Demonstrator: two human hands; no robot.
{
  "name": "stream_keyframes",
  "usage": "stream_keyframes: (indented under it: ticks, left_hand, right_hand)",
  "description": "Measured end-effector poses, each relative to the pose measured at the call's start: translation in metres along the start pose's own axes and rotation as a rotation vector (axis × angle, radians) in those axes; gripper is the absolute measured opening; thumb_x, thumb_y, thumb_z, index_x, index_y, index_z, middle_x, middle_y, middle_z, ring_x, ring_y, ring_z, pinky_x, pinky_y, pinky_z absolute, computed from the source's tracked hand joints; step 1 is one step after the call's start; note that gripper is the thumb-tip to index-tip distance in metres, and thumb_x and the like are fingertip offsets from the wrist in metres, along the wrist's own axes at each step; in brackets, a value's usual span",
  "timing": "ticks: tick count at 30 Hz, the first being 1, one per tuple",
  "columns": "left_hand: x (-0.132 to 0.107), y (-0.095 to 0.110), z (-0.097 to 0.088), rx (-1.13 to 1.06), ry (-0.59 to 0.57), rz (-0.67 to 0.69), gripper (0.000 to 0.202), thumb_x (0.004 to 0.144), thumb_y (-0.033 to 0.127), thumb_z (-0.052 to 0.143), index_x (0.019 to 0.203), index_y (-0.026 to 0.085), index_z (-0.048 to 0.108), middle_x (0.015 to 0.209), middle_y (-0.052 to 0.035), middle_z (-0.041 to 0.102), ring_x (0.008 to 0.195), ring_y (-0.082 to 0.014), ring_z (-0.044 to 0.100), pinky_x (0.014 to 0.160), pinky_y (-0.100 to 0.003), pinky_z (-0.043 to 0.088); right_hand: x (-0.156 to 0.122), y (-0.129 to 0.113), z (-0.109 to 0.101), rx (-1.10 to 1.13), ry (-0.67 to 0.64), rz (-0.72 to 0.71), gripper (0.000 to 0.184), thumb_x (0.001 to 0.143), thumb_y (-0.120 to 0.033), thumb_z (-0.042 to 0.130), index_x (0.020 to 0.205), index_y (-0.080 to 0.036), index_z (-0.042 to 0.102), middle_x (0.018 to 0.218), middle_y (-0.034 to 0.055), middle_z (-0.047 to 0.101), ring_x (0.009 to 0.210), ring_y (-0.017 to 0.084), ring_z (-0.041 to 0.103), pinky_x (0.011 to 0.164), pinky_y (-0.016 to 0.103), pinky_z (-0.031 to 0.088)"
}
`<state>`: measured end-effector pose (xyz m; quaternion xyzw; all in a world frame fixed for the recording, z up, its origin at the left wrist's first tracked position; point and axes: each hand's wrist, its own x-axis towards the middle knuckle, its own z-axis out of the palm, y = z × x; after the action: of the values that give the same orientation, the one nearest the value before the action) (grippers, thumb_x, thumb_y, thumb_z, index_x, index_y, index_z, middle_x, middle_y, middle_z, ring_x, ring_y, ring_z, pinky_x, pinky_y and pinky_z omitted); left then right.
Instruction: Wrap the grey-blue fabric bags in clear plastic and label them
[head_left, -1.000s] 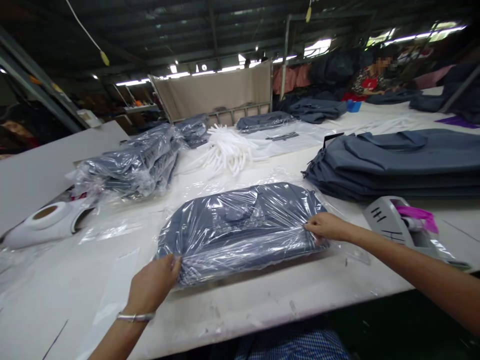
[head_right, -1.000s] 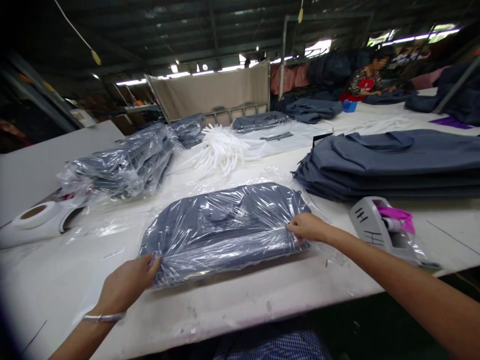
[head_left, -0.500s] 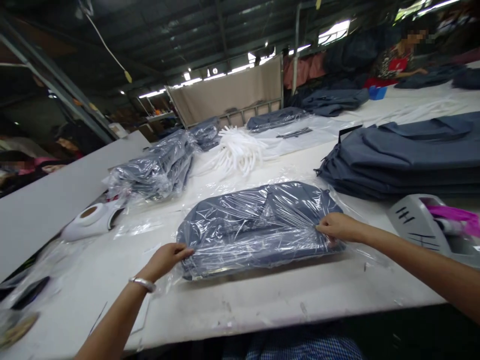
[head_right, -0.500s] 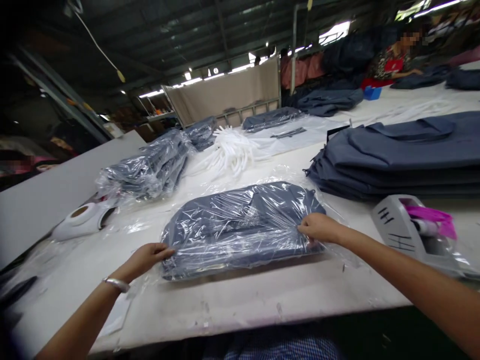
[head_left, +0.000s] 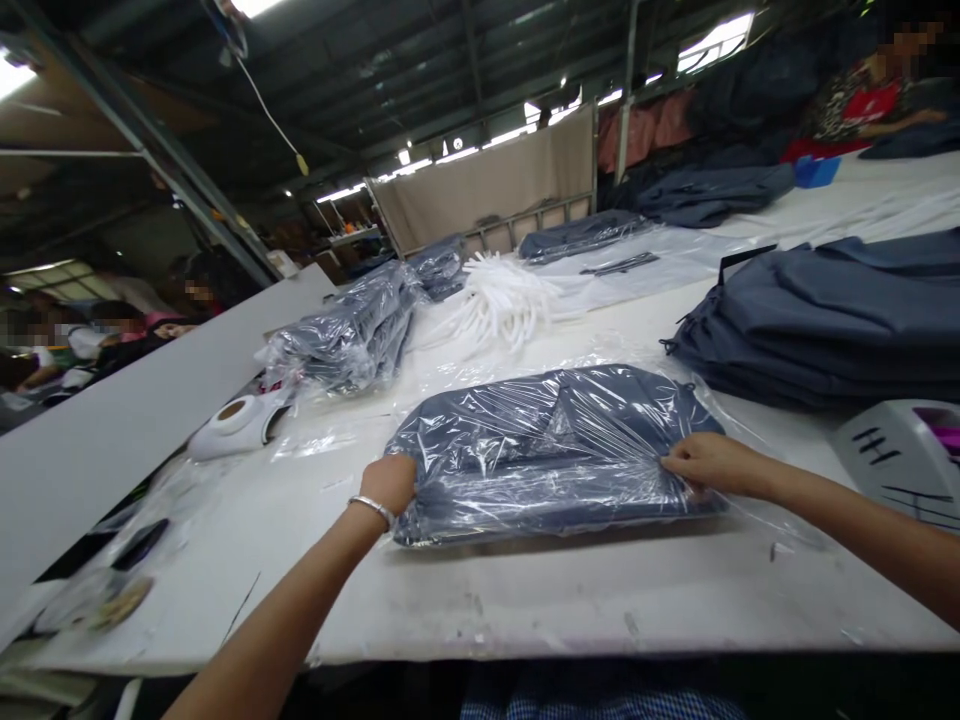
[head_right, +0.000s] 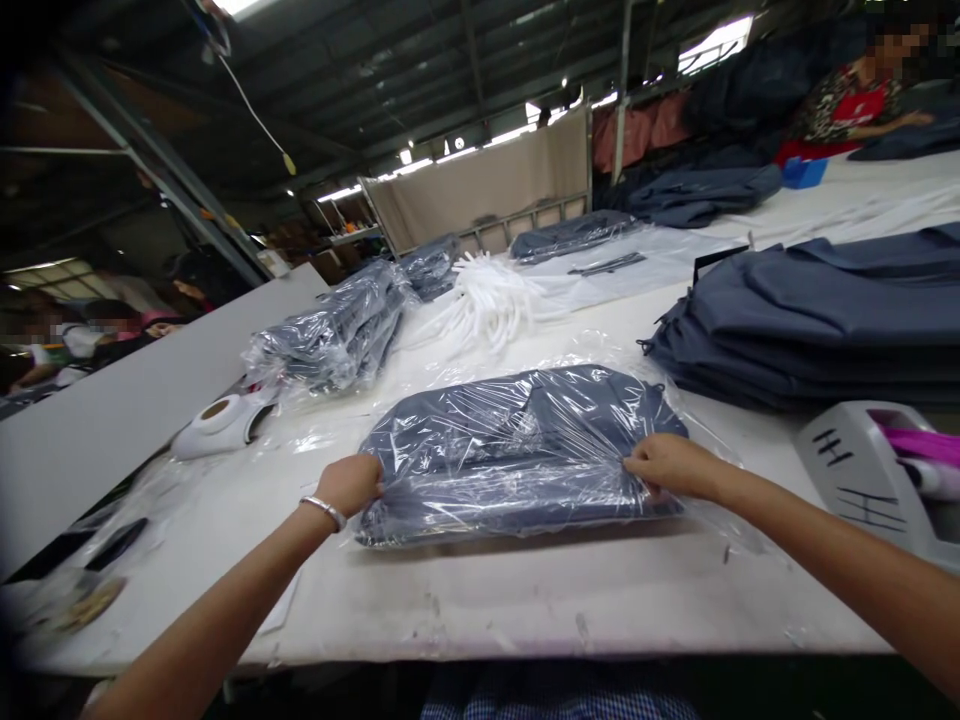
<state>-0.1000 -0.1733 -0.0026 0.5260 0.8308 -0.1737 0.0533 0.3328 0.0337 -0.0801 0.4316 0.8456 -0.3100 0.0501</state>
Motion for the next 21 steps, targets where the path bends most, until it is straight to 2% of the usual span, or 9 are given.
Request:
stream_keyframes:
  ticks: [4,7,12,17,21]
  left_hand:
    - [-0.023,0.030,0.018,0.026,0.154,-0.042,0.028,0.085,0.006,0.039,0.103,0.012,0.061,0.104,-0.0174,0.065,0.093,-0.0268,0.066,0.077,-0.036,0.048]
    - [-0.034,0.048,0.033,0.014,0.248,-0.090,0.039,0.087,0.001,0.025,0.106,0.011,0.058,0.105,-0.0176,0.062,0.084,-0.0247,0.068,0.067,-0.034,0.049]
    - [-0.040,0.061,0.047,-0.043,0.332,-0.167,0.031,0.094,0.015,0.028,0.102,0.013,0.057,0.098,-0.0148,0.063,0.080,-0.0256,0.068,0.063,-0.033,0.048]
    - [-0.049,0.076,0.058,-0.202,0.382,-0.152,0.032,0.097,0.028,0.029,0.109,0.014,0.056,0.103,-0.0138,0.065,0.088,-0.0250,0.066,0.072,-0.036,0.050]
    - [-0.049,0.080,0.076,-0.328,0.472,-0.073,0.036,0.099,0.031,0.028,0.110,0.013,0.057,0.117,-0.0153,0.063,0.106,-0.0254,0.062,0.092,-0.038,0.049]
  right_hand:
    - [0.004,0.003,0.001,0.031,-0.007,0.000,0.042,0.084,-0.038,0.045,0.049,-0.019,0.059,0.058,0.0047,0.070,0.059,0.020,0.064,0.065,0.030,0.041]
    - [0.005,0.004,0.002,0.051,-0.011,-0.001,0.041,0.083,-0.037,0.045,0.049,-0.019,0.060,0.059,0.0053,0.070,0.060,0.020,0.064,0.064,0.029,0.042]
    - [0.003,0.002,0.001,0.053,0.001,-0.004,0.043,0.083,-0.037,0.045,0.047,-0.019,0.060,0.057,0.0054,0.069,0.058,0.019,0.063,0.062,0.028,0.041]
    - [0.000,0.003,0.001,0.070,0.007,0.002,0.042,0.084,-0.037,0.045,0.049,-0.019,0.060,0.057,0.0035,0.070,0.059,0.018,0.064,0.062,0.028,0.041]
    - [-0.002,0.000,0.000,0.100,0.002,-0.010,0.041,0.083,-0.036,0.046,0.048,-0.019,0.059,0.056,0.0037,0.069,0.059,0.019,0.064,0.063,0.028,0.041]
